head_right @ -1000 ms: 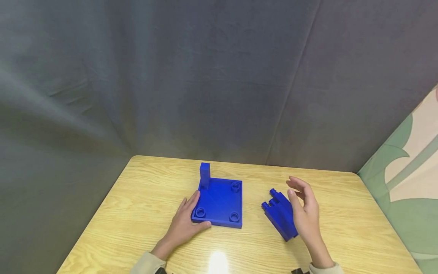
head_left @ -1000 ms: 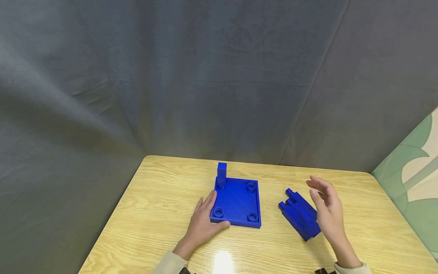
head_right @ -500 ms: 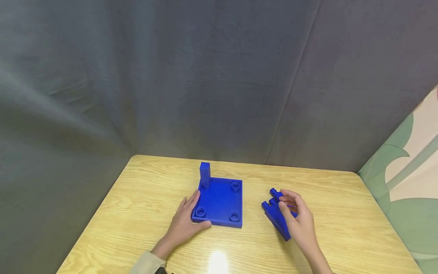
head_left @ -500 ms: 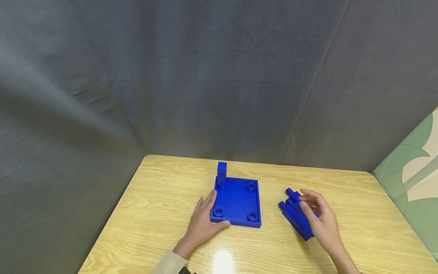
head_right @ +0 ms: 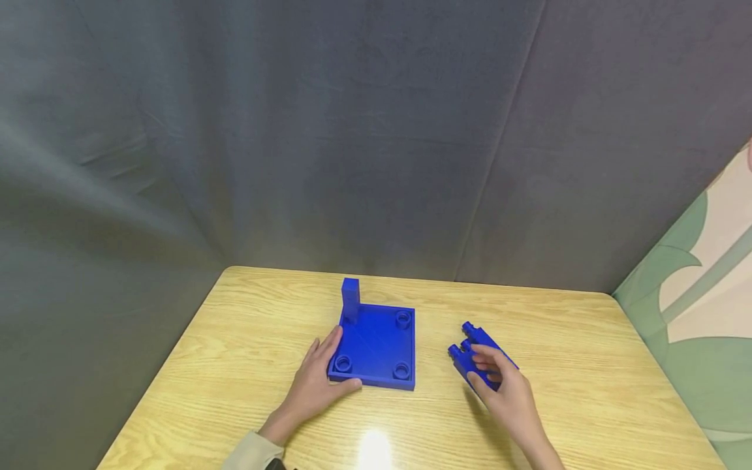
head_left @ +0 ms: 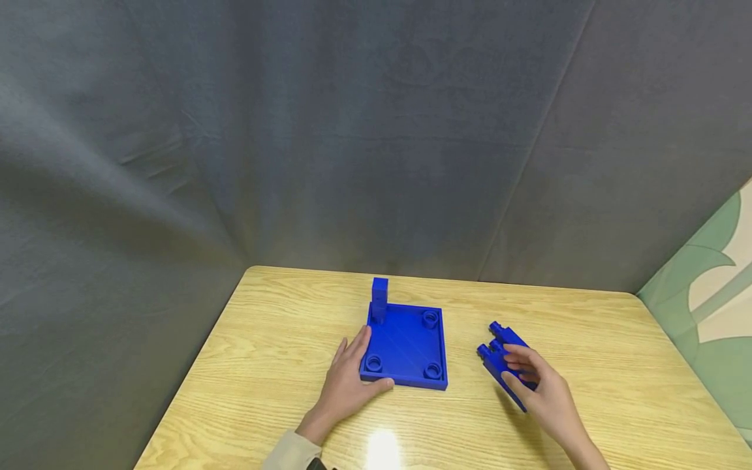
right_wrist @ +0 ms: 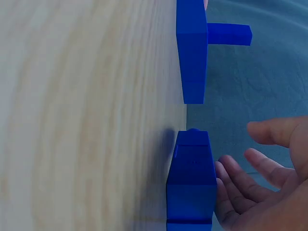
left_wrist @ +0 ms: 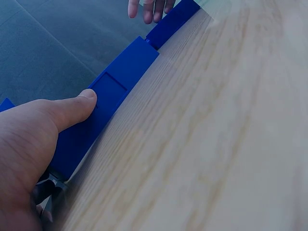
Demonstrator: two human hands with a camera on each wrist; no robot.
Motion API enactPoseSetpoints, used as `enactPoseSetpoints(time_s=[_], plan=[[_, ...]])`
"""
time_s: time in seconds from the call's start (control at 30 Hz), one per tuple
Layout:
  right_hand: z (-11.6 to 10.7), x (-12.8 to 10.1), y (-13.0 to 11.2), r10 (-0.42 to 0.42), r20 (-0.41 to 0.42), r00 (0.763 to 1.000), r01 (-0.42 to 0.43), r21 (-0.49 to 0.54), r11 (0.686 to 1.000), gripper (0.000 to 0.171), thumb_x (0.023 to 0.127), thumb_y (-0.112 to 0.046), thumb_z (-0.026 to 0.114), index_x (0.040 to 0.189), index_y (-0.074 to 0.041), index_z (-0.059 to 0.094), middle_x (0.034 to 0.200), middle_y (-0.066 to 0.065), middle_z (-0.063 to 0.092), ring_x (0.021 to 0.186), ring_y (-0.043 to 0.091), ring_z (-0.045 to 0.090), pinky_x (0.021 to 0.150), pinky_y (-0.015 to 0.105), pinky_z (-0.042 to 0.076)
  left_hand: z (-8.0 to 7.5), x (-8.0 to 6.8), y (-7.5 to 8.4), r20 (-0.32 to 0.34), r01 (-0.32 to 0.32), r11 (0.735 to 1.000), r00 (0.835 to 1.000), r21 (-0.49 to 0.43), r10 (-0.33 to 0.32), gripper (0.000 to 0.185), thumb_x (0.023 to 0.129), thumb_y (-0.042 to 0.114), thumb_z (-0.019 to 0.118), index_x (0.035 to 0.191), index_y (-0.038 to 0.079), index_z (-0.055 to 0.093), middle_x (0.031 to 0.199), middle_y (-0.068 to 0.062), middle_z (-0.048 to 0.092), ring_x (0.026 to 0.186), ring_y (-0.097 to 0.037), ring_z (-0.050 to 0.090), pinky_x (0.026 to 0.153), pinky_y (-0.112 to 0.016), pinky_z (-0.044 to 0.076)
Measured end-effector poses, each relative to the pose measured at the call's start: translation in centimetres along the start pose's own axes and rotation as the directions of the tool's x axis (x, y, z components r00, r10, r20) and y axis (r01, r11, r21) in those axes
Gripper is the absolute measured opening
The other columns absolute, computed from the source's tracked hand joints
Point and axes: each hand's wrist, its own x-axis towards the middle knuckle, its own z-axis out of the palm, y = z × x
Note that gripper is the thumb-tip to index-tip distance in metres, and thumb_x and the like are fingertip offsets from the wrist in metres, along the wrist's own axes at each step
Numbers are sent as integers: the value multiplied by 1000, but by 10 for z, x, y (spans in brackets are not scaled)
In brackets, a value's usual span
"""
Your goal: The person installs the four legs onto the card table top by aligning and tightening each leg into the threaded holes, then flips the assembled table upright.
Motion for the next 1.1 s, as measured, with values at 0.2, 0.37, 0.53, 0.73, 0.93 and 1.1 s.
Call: enactPoseSetpoints(time_s=[0.2, 0.37, 0.53, 0.73, 0.93, 1.1], plan=[[2, -1, 1, -4, 16, 1000, 5, -31, 1000, 49, 92, 3, 86, 138, 0, 71, 124, 15, 79, 108, -3, 66, 87, 8, 51, -1, 0, 1, 11, 15, 1000, 1000, 5, -15, 116, 88, 54, 90, 177, 13, 28, 182, -9, 29, 167, -53, 18, 133, -74, 18], [4, -2, 1, -20, 15, 1000, 20, -17, 1000, 48, 91, 3, 87, 136, 1, 71, 126, 17, 78, 110, -2, 66, 88, 5, 51, -1, 0, 1, 10, 13, 1000, 1000, -2, -13, 116, 88, 55, 90, 177, 13, 28, 182, -7, 28, 167, -52, 17, 134, -72, 17], [7, -2, -1, -39, 13, 999, 39, -18, 999, 47, 90, 5, 87, 135, 1, 72, 127, 18, 78, 109, 5, 70, 89, 8, 54, -1, 0, -1, 10, 15, 1000, 1000, -4, -15, 116, 88, 57, 89, 177, 13, 29, 182, -7, 29, 167, -52, 17, 133, -74, 17], [2, -5, -2, -23, 13, 1000, 25, -109, 994, 54, 86, 2, 92, 136, 1, 73, 124, 15, 78, 106, 12, 71, 85, 16, 59, -1, -1, 0, 15, 12, 1000, 1000, -10, -12, 118, 87, 56, 89, 177, 12, 28, 182, -9, 29, 166, -54, 17, 132, -76, 18], [-6, -10, 0, -24, -18, 1000, 20, -209, 978, 56, 79, -2, 99, 130, 2, 76, 108, 9, 76, 91, 16, 70, 72, 26, 62, -1, 0, 1, 8, 17, 1000, 1000, 0, -17, 116, 88, 58, 88, 177, 13, 28, 183, -7, 28, 167, -53, 17, 132, -76, 18], [-12, -13, -1, 25, -8, 1000, -26, -289, 957, 54, 77, -7, 101, 124, 4, 78, 101, 8, 77, 87, 27, 75, 68, 29, 60, -1, 0, 0, -1, 4, 1000, 1000, -7, -4, 117, 88, 58, 89, 177, 11, 29, 182, -11, 31, 165, -57, 19, 129, -80, 21]])
